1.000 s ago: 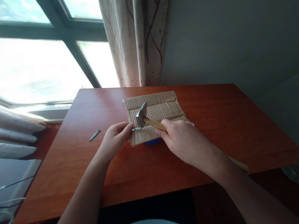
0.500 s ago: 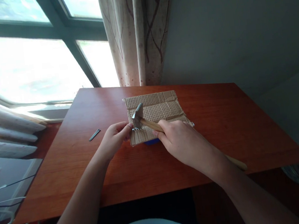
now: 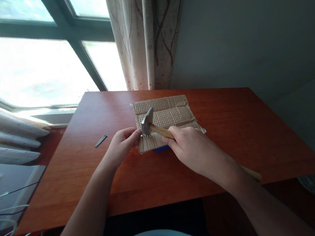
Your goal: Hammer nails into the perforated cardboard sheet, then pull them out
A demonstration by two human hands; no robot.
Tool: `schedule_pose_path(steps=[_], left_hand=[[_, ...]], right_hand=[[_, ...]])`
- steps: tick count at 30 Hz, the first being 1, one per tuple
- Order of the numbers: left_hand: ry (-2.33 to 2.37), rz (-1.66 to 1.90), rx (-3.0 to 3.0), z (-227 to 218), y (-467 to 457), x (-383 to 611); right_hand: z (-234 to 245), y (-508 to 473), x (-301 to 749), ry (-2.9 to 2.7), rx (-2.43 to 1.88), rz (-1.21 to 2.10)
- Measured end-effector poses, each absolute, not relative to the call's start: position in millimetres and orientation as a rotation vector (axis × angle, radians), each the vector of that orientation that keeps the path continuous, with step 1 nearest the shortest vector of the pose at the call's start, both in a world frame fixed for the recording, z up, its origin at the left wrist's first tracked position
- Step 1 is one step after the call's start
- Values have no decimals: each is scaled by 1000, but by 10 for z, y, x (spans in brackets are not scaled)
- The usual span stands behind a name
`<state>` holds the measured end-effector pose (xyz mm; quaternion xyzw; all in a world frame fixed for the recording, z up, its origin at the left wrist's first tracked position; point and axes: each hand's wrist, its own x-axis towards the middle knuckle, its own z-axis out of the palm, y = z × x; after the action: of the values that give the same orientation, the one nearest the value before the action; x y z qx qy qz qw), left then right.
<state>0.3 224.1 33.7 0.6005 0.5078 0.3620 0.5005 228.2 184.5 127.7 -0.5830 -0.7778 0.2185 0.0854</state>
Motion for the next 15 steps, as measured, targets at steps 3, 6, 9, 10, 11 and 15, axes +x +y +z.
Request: schedule_pose_path(steps=[3, 6, 9, 10, 11, 15], left_hand=[[1220, 874, 1449, 330, 2241, 5], [1227, 875, 1446, 329, 2242, 12], [1231, 873, 1448, 337, 2243, 14], [1230, 870, 1448, 340, 2243, 13], [1231, 866, 1448, 343, 2242, 12], [1237, 853, 1445, 351, 2234, 6]], right_hand=[[1249, 1838, 2297, -2294, -1740, 691], [1261, 1828, 2281, -2292, -1730, 692], [1303, 1822, 2232, -2323, -1713, 660], [1315, 1822, 2214, -2339, -1709, 650], [1324, 1825, 2196, -2357, -1709, 642], [1323, 1846, 2153, -2412, -1728, 586]])
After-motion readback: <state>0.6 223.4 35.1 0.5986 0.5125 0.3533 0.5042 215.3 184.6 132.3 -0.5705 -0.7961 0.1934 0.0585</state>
